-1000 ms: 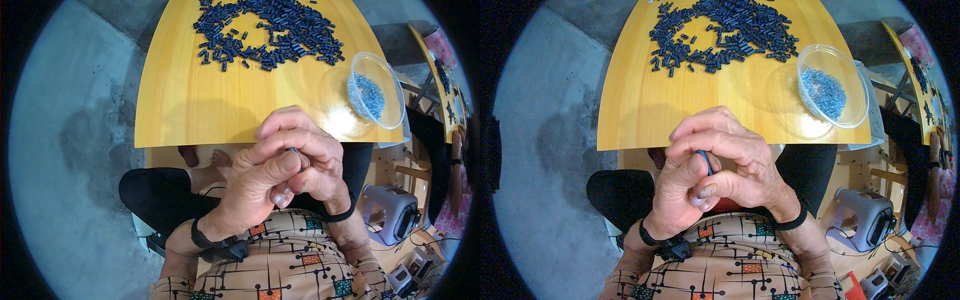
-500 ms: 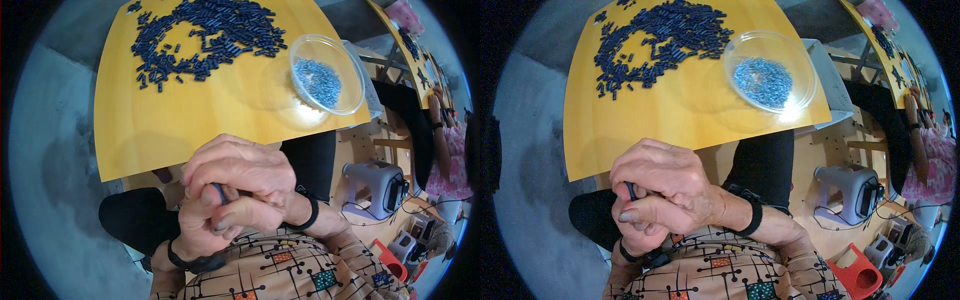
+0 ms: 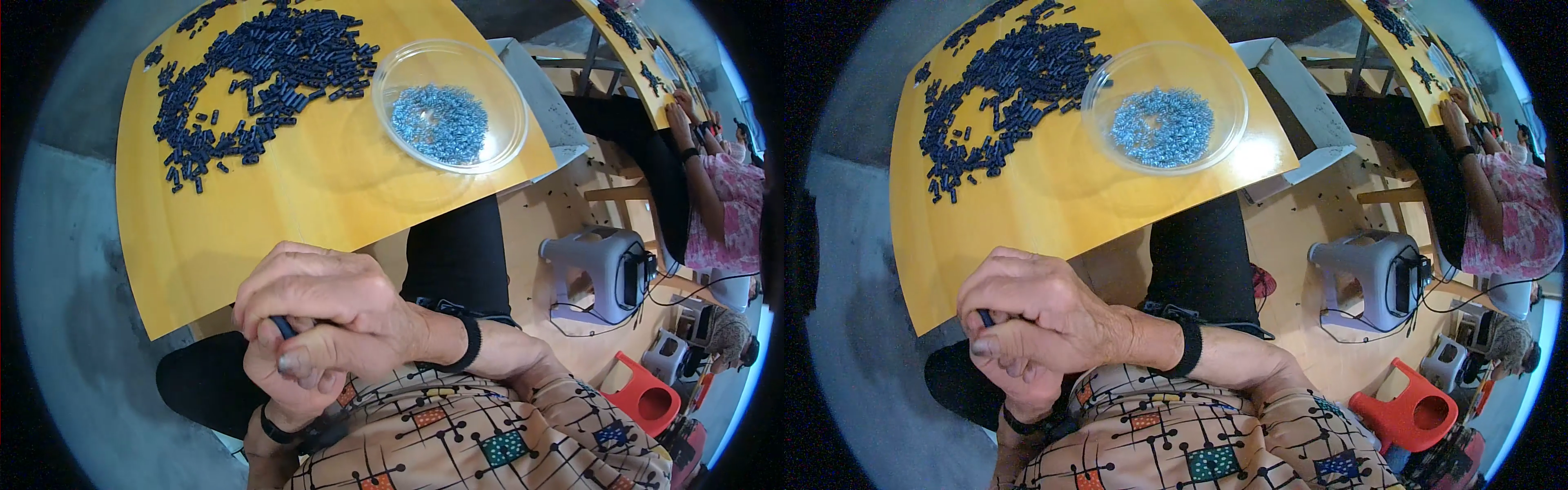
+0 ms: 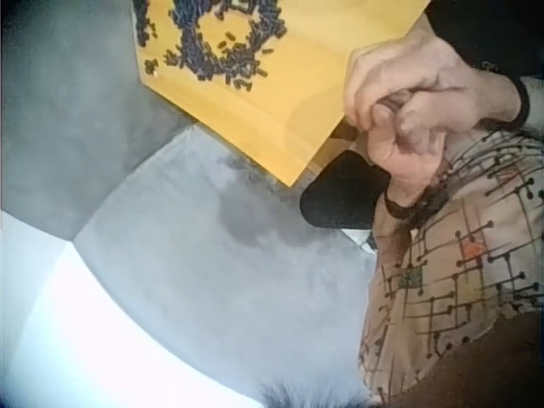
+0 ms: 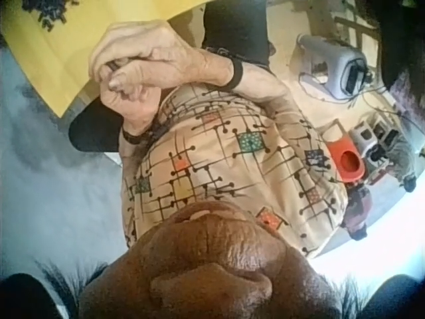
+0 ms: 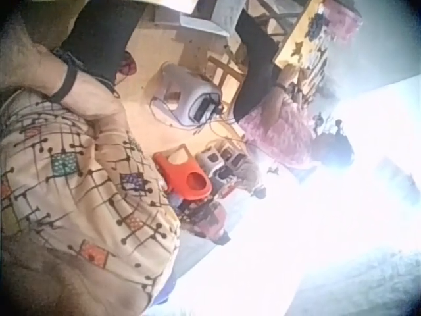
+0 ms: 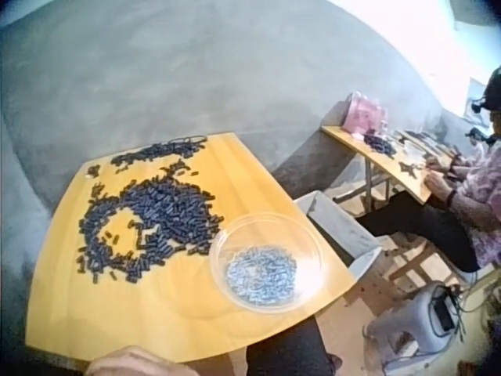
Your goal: Assembling small plastic and rubber components at a workshop table.
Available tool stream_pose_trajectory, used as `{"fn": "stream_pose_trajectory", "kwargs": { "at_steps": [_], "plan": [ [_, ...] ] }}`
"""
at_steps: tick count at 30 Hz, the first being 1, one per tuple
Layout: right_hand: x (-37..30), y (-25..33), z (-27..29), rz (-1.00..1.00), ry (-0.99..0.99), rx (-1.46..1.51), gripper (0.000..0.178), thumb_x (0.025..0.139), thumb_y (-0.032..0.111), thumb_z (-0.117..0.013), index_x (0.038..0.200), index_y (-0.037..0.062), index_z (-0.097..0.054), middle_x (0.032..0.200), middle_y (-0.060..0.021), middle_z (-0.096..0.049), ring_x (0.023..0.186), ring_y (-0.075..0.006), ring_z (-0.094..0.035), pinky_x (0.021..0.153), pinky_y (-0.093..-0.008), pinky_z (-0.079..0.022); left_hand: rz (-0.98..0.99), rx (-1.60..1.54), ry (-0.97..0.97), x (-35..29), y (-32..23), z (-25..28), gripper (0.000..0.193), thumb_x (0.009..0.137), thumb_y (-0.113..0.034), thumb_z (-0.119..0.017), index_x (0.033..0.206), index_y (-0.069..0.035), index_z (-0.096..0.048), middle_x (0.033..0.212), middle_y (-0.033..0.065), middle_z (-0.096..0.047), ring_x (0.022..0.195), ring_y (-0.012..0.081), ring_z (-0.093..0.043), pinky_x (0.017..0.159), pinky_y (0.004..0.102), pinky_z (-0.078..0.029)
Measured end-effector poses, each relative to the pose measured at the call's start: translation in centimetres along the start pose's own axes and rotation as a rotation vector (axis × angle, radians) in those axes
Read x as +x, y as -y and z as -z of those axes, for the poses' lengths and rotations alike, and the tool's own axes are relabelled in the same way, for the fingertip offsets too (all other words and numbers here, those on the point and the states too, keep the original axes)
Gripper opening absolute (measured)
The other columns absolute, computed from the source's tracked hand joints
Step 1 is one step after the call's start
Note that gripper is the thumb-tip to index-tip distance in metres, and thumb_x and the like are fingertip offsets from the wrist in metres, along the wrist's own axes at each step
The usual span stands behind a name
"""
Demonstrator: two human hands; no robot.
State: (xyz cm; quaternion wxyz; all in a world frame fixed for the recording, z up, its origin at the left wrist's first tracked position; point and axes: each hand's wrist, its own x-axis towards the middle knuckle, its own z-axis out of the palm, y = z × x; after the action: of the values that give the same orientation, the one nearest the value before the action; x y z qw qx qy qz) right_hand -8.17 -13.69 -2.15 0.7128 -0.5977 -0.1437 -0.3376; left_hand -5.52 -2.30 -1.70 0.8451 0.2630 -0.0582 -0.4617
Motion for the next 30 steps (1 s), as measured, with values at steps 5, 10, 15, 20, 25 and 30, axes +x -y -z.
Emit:
{"fn": "stream_pose_trajectory", "kwargs": {
  "at_steps": [5,10,15,20,25,30],
  "plan": [
    [-0.9,-0.5,1.1,-0.096,0.008,-0.053,0.023,0.079,0.018,-0.061,0.086,-0.0032,-0.060,0.086,-0.0132,-0.060,0.079,-0.0230,-0.056,0.069,-0.0306,-0.045,-0.006,-0.091,-0.087,0.6,1.0,0.4,0.032,0.088,-0.034,-0.044,0.074,-0.005,-0.047,0.043,-0.0055,-0.030,0.031,0.0042,-0.025,0.029,0.0181,-0.023],
    [-1.7,0.7,2.0,-0.148,-0.002,-0.076,0.019,0.078,0.014,-0.059,0.086,-0.0031,-0.060,0.089,-0.0141,-0.060,0.081,-0.0234,-0.057,0.070,-0.0305,-0.045,0.056,-0.122,-0.058,1.2,1.9,0.1,0.036,0.088,-0.034,-0.044,0.066,-0.006,-0.046,0.043,-0.0046,-0.031,0.032,0.0060,-0.028,0.030,0.0193,-0.027],
    [-0.7,4.6,2.9,-0.084,-0.009,-0.362,0.020,0.075,0.015,-0.063,0.083,-0.0026,-0.058,0.082,-0.0120,-0.058,0.073,-0.0249,-0.056,0.068,-0.0324,-0.045,0.061,0.111,-0.143,1.2,2.8,-3.1,0.031,0.086,-0.032,-0.052,0.072,-0.005,-0.051,0.047,-0.0020,-0.039,0.037,0.0074,-0.038,0.034,0.0197,-0.031],
    [-2.6,10.4,10.0,0.009,-0.006,-0.845,0.052,0.086,0.043,-0.049,0.104,-0.0059,-0.052,0.079,-0.0121,-0.059,0.068,-0.0200,-0.058,0.057,-0.0272,-0.046,0.096,0.379,0.046,2.5,-1.3,-1.4,0.018,0.080,-0.011,-0.062,0.081,0.006,-0.064,0.062,0.0074,-0.057,0.048,0.0100,-0.053,0.044,0.0194,-0.040],
    [-2.4,10.8,19.7,-0.302,-0.732,-1.035,0.031,0.089,0.009,-0.047,0.118,-0.0023,-0.048,0.076,-0.0011,-0.052,0.057,-0.0028,-0.042,0.051,-0.0167,-0.036,-0.355,1.132,-0.182,4.4,-5.9,-0.5,0.012,0.078,-0.004,-0.061,0.084,0.005,-0.065,0.067,0.0073,-0.060,0.053,0.0083,-0.053,0.047,0.0197,-0.040],
    [-5.7,7.5,35.0,-0.718,-0.522,-1.097,0.047,0.084,0.017,-0.058,0.125,-0.0012,-0.043,0.102,-0.0136,-0.059,0.078,-0.0123,-0.058,0.067,-0.0219,-0.047,-0.669,1.504,-0.430,7.3,-8.3,3.6,0.013,0.075,-0.001,-0.062,0.087,0.003,-0.065,0.071,0.0084,-0.062,0.059,0.0104,-0.056,0.052,0.0240,-0.043]
  ]
}}
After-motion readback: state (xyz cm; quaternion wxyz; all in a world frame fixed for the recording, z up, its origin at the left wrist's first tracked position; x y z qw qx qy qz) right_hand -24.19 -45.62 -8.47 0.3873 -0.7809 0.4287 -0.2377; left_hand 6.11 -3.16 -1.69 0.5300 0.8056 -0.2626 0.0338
